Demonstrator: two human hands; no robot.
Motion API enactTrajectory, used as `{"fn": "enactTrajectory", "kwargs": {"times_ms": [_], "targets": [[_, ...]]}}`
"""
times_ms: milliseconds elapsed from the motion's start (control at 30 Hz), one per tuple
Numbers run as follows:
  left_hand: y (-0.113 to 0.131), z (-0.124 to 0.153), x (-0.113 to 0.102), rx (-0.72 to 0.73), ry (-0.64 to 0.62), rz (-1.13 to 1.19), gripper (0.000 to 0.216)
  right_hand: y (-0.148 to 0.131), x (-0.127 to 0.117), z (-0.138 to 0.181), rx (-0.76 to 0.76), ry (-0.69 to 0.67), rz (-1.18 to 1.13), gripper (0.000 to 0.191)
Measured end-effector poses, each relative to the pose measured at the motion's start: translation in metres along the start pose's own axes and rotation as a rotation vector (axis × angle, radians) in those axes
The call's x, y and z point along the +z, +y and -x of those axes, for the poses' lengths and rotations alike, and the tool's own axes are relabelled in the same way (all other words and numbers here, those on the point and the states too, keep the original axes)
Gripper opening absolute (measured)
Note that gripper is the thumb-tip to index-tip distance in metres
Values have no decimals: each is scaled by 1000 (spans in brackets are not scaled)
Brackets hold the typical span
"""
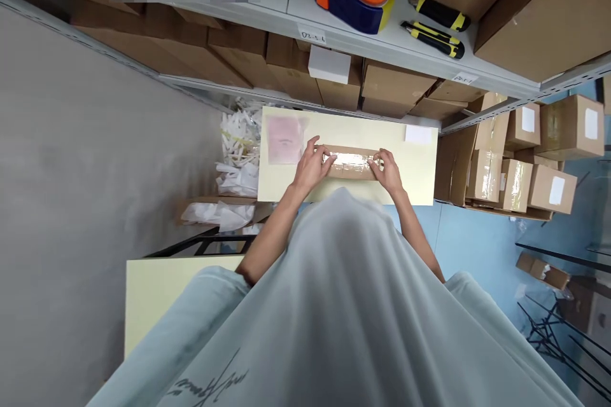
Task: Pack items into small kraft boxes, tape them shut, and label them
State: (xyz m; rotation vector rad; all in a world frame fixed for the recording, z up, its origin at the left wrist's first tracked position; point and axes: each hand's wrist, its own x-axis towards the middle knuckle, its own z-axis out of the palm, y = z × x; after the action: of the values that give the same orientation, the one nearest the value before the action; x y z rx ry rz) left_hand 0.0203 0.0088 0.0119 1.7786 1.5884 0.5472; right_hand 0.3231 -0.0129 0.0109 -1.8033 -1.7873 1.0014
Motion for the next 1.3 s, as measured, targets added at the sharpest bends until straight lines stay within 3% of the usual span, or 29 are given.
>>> {"fn": "enactTrajectory", "kwargs": {"times_ms": [133,200,367,533,633,900,1100,1200,1300], "targets": [[-6,-14,36,-87,45,162,32,2,29,-2,185,11,-2,30],[-5,-24,53,-111,76,226,47,4,39,-7,283,17,14,29],[-22,-34,68,-154,104,298,80,3,52,-11,311,21,58,30],[-57,-12,61,-325,-4,345,82,-6,71,-9,228,-32,142,31],[-67,-3,58,-346,-36,340,79,-5,77,-13,216,-41,136,31],[-73,-4,55,-336,-137,281,74,13,79,-20,174,-23,110,29],[-72,-4,42,-298,-162,309,78,-6,82,-13,108,92,125,28],[-73,-21,27,-255,-69,262,92,-21,65,-33,-64,201,185,28],[-53,-63,-5,-96,119,216,86,-58,18,-86,-297,364,279,39]]}}
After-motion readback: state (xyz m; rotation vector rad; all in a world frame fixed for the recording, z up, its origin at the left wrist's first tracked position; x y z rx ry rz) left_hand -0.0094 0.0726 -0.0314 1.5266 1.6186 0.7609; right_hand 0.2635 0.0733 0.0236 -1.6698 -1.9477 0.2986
